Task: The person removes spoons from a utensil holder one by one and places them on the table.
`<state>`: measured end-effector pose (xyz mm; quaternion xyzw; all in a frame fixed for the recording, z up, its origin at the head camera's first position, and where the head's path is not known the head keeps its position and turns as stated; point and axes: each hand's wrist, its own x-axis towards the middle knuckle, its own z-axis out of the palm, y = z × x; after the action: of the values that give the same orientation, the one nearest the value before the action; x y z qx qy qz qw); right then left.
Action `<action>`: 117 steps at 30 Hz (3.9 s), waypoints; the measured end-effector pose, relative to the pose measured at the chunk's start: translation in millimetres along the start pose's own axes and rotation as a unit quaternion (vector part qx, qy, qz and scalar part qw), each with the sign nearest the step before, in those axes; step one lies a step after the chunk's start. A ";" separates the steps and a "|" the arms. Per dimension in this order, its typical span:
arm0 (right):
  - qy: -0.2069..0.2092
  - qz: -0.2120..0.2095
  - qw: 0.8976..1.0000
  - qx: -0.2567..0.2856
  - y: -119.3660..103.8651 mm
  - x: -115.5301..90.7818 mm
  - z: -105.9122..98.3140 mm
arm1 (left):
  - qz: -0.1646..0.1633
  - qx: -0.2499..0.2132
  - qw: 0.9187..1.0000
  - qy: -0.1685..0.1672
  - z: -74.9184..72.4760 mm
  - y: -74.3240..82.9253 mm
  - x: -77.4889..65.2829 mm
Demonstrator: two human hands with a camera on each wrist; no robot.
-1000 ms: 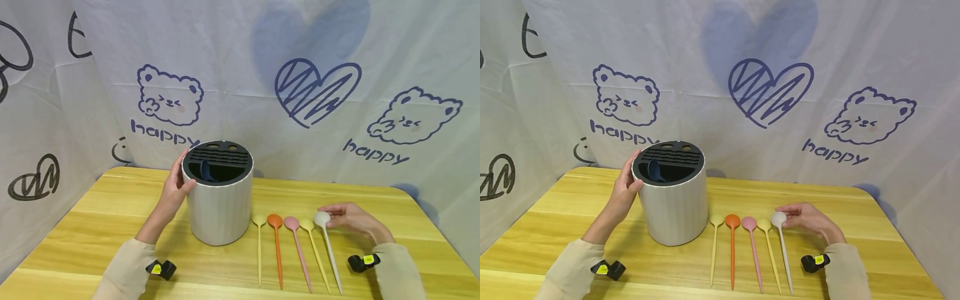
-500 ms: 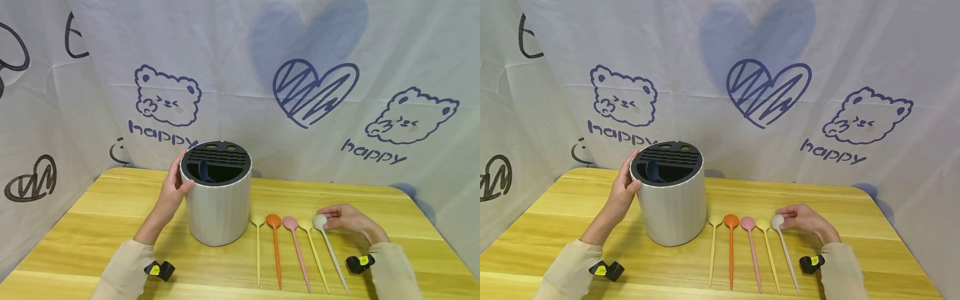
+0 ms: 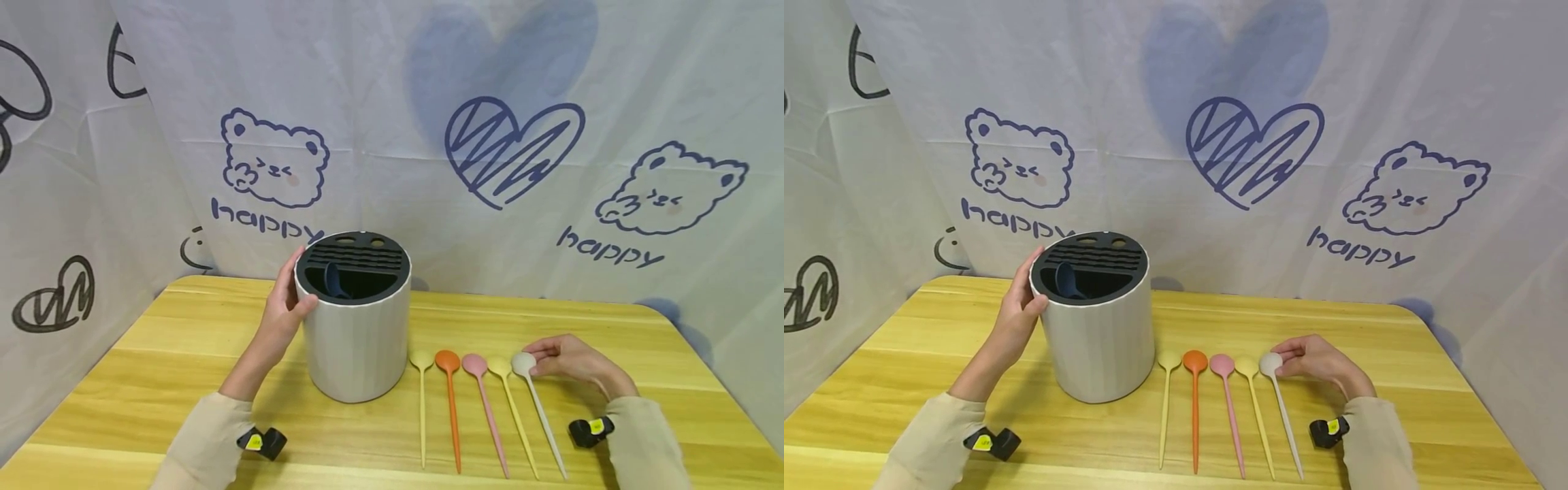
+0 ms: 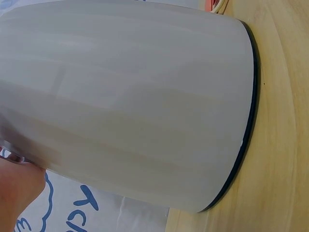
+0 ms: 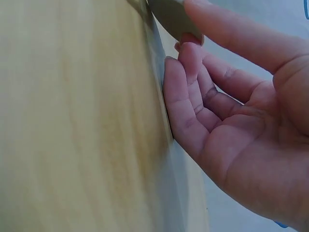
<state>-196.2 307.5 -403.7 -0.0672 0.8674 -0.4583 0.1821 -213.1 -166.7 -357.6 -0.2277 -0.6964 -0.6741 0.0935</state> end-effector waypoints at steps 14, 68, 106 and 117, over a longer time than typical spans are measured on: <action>-0.024 -0.007 0.999 0.022 0.8 0.0 -1.9 | -0.003 -0.004 1.000 0.000 0.1 -0.1 0.7; 0.234 -0.255 0.934 -0.088 -175.6 -39.4 119.9 | 0.000 -0.001 1.000 -0.001 0.1 0.6 -1.4; 0.013 -0.240 0.957 -0.163 -300.1 39.1 122.8 | 0.001 -0.011 1.000 -0.016 -1.7 1.6 -2.7; 0.034 -0.240 0.952 -0.187 -302.8 46.8 125.0 | -0.001 -0.012 1.000 -0.013 -2.1 1.0 -1.3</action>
<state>-207.5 25.0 -231.7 -0.2908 0.9014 -0.3202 0.0211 -211.9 -169.0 -357.2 -0.2365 -0.6900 -0.6793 0.0811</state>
